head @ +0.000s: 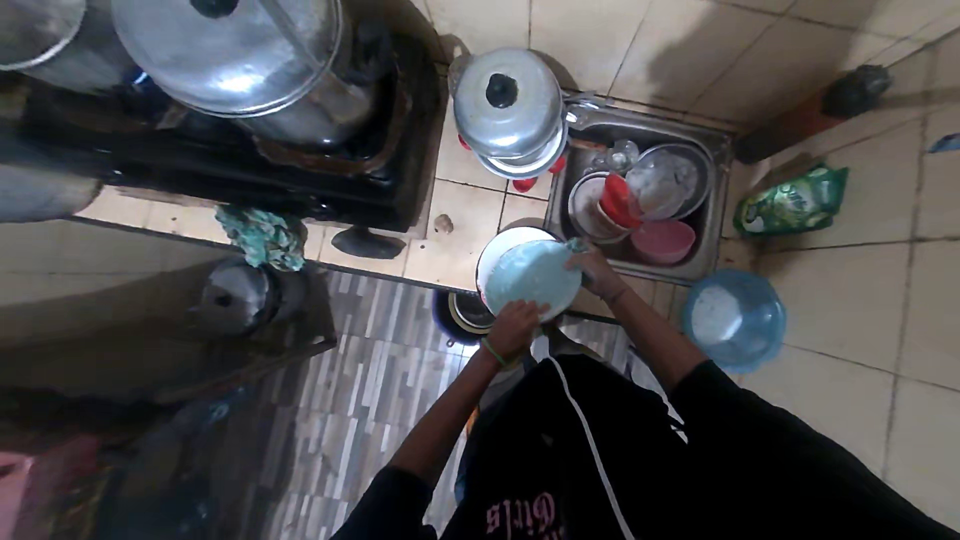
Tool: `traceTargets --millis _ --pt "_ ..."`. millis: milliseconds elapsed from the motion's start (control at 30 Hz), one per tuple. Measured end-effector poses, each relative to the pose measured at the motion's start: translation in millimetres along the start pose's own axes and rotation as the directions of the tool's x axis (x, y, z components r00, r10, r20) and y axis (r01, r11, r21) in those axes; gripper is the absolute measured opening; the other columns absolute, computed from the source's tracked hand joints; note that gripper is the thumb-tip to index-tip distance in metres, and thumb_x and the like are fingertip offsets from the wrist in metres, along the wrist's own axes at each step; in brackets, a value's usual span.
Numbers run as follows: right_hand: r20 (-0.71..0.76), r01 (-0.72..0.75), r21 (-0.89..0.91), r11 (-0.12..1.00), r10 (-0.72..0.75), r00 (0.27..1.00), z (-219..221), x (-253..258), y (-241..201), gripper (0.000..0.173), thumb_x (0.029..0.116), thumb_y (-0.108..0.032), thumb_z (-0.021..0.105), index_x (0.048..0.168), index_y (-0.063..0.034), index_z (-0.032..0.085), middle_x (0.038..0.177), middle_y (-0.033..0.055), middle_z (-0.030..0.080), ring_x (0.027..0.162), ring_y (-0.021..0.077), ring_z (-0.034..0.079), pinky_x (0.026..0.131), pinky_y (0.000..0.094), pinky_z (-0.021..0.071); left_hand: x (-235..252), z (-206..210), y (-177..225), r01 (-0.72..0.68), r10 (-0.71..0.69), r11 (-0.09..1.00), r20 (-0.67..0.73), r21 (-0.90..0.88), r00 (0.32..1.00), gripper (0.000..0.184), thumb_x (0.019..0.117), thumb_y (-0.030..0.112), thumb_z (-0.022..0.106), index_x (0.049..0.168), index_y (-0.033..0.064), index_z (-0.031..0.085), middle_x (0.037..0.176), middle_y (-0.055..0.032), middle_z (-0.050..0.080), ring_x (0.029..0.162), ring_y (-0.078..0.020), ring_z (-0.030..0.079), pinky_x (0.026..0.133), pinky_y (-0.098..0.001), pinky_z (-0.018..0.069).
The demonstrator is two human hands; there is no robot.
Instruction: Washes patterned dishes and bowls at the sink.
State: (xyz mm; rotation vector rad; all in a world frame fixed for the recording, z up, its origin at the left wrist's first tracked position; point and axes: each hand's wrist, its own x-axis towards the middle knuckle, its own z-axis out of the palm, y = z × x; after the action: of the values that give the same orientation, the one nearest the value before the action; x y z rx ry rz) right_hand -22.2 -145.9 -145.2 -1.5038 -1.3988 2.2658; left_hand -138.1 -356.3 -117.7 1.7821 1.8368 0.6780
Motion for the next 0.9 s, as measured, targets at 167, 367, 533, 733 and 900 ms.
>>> traceTargets --millis 167,367,533,733,900 --pt "-0.001 0.035 -0.098 0.995 -0.035 0.999 -0.1 3.0 4.7 0.063 0.0800 0.006 0.070 0.139 -0.0041 0.050 0.122 0.0202 0.062 0.099 0.0279 0.064 0.082 0.0464 0.0565 -6.6 9.4 -6.7 0.004 -0.006 0.999 0.049 0.032 0.999 0.039 0.0913 -0.007 0.057 0.128 -0.0004 0.069 0.103 -0.0263 0.071 0.092 -0.0462 0.069 0.082 -0.0571 0.0554" --pt "-0.033 0.085 -0.468 0.880 -0.114 0.993 -0.2 -2.5 -5.4 0.052 0.0874 0.001 0.074 0.136 -0.0016 0.056 0.123 0.0295 0.063 0.103 0.0444 0.065 0.085 0.0597 0.0543 -8.6 34.7 -18.4 0.020 -0.022 0.998 0.044 0.057 0.999 0.047 0.0872 -0.009 0.063 0.132 0.0032 0.068 0.105 -0.0282 0.069 0.093 -0.0489 0.067 0.083 -0.0597 0.0542" --pt "-0.026 0.135 -0.535 0.834 -0.176 0.984 -1.9 3.8 2.4 0.047 0.0888 -0.004 0.075 0.133 -0.0024 0.058 0.120 0.0298 0.065 0.103 0.0466 0.065 0.084 0.0628 0.0543 -4.7 39.2 -24.8 0.108 -0.112 0.992 0.068 0.067 0.991 0.047 0.0884 -0.006 0.064 0.133 0.0046 0.068 0.116 -0.0316 0.067 0.105 -0.0525 0.065 0.094 -0.0631 0.0500" --pt "-0.048 0.147 -0.532 0.834 -0.203 0.978 -15.0 14.9 5.8 0.043 0.0903 -0.028 0.080 0.121 -0.0029 0.064 0.105 0.0251 0.069 0.092 0.0401 0.067 0.079 0.0591 0.0548 -5.0 48.2 -35.9 0.110 -0.111 0.989 0.009 0.095 0.994 0.051 0.0859 -0.002 0.070 0.135 0.0110 0.068 0.116 -0.0295 0.067 0.105 -0.0512 0.065 0.093 -0.0624 0.0513" --pt "-0.206 0.076 -0.649 0.757 -0.270 0.941 -44.4 13.6 -14.2 0.048 0.0972 -0.036 0.071 0.126 0.0022 0.064 0.114 0.0303 0.067 0.107 0.0477 0.065 0.091 0.0652 0.0507 1.9 43.9 -45.8 0.242 -0.259 0.962 0.142 0.129 0.955 0.055 0.0908 0.010 0.071 0.144 0.0168 0.060 0.133 -0.0330 0.059 0.122 -0.0549 0.055 0.104 -0.0657 0.0427"
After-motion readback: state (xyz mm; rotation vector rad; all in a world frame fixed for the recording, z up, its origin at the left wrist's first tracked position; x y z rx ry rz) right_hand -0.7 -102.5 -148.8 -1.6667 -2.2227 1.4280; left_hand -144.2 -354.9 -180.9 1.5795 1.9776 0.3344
